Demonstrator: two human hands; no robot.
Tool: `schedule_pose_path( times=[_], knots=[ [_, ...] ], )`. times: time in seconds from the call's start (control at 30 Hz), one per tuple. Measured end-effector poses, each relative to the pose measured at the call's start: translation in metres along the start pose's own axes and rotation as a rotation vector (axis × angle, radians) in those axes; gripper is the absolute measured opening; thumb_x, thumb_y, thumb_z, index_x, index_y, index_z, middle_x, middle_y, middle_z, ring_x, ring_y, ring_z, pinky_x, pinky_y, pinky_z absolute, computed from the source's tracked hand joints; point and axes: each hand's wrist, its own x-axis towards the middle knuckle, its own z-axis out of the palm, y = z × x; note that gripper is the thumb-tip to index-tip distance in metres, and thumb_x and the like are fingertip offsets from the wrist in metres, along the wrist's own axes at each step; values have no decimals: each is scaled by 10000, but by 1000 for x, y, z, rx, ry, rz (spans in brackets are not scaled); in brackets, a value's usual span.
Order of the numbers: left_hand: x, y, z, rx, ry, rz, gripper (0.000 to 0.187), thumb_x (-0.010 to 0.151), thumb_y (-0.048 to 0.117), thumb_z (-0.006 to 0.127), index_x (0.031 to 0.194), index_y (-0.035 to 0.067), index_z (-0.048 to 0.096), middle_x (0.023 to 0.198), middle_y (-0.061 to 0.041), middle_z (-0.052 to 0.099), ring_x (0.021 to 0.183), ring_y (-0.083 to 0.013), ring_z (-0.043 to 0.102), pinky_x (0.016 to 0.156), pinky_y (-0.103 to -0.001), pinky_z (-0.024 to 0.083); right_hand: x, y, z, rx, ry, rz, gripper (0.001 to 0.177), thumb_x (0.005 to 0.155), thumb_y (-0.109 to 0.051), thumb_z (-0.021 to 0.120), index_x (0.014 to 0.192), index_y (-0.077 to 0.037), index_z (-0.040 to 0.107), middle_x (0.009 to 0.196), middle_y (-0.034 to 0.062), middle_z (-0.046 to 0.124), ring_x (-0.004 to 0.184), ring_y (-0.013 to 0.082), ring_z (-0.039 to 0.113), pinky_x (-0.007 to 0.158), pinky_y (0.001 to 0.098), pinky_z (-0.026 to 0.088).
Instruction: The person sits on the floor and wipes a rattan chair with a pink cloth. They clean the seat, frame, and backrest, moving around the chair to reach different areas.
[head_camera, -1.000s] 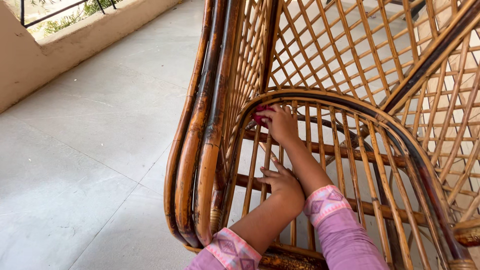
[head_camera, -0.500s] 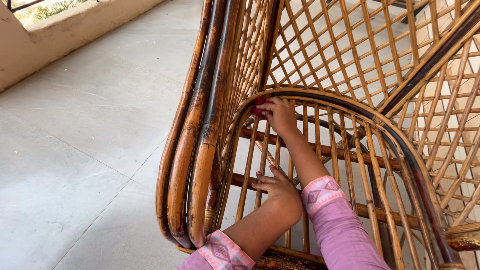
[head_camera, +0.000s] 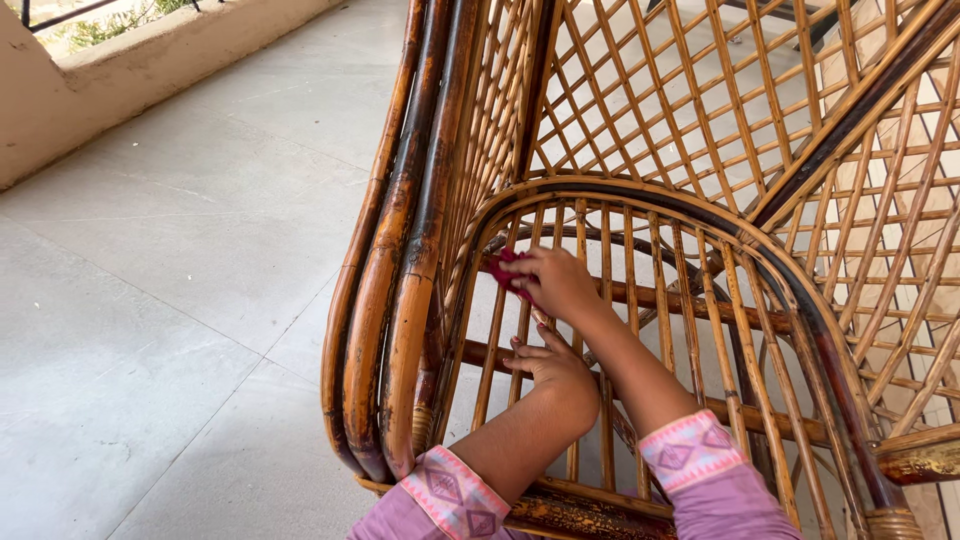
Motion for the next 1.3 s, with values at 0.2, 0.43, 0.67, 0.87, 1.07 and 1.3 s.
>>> schedule_pose_path(
  times=[0.2,0.43,0.67,0.87,1.07,1.3],
  knots=[
    [-6,5,3,23,-13,32,923,839,350,860,1552,-36,417,1568,-451,298,1365,-711,328,968,-801,407,-40,-16,-4,-63,-152,-231,341,778,-220,812,1099,-337,795,1076,-38,730,1024,211,630,909,414,525],
    [-23,11,3,22,68,-13,896,876,341,823,1530,-112,412,1574,-438,261,1318,-728,364,980,-793,380,-36,-23,6,-116,-90,-95,382,810,-216,786,1164,-359,771,1087,-42,684,1015,206,592,879,381,540],
    [-29,5,10,-94,123,30,848,960,348,720,1565,-88,316,1634,-449,69,1316,-744,334,992,-793,370,-17,-16,12,-163,8,65,320,950,-258,718,1250,-367,734,1114,-41,694,987,214,603,862,357,564],
    [-101,-26,67,-479,413,225,804,964,462,635,1526,-21,323,1629,-297,123,1419,-659,200,1101,-714,260,-40,-17,14,-213,46,-156,421,825,-201,776,1226,-325,735,1142,28,695,1032,275,613,897,451,540],
    [-157,-69,113,-660,864,450,451,957,361,639,1235,6,653,1381,-215,601,1346,-487,477,1076,-542,397,-93,-41,16,-122,-195,-226,379,911,-176,733,1257,-329,737,1132,49,714,1016,219,659,985,393,568],
    [-164,-71,122,-633,1128,513,229,919,300,698,904,78,755,878,-80,710,897,-306,657,840,-451,513,-151,-80,-16,46,-323,-383,425,810,-91,768,1186,-290,772,1017,67,701,1017,246,620,883,420,568]
  ],
)
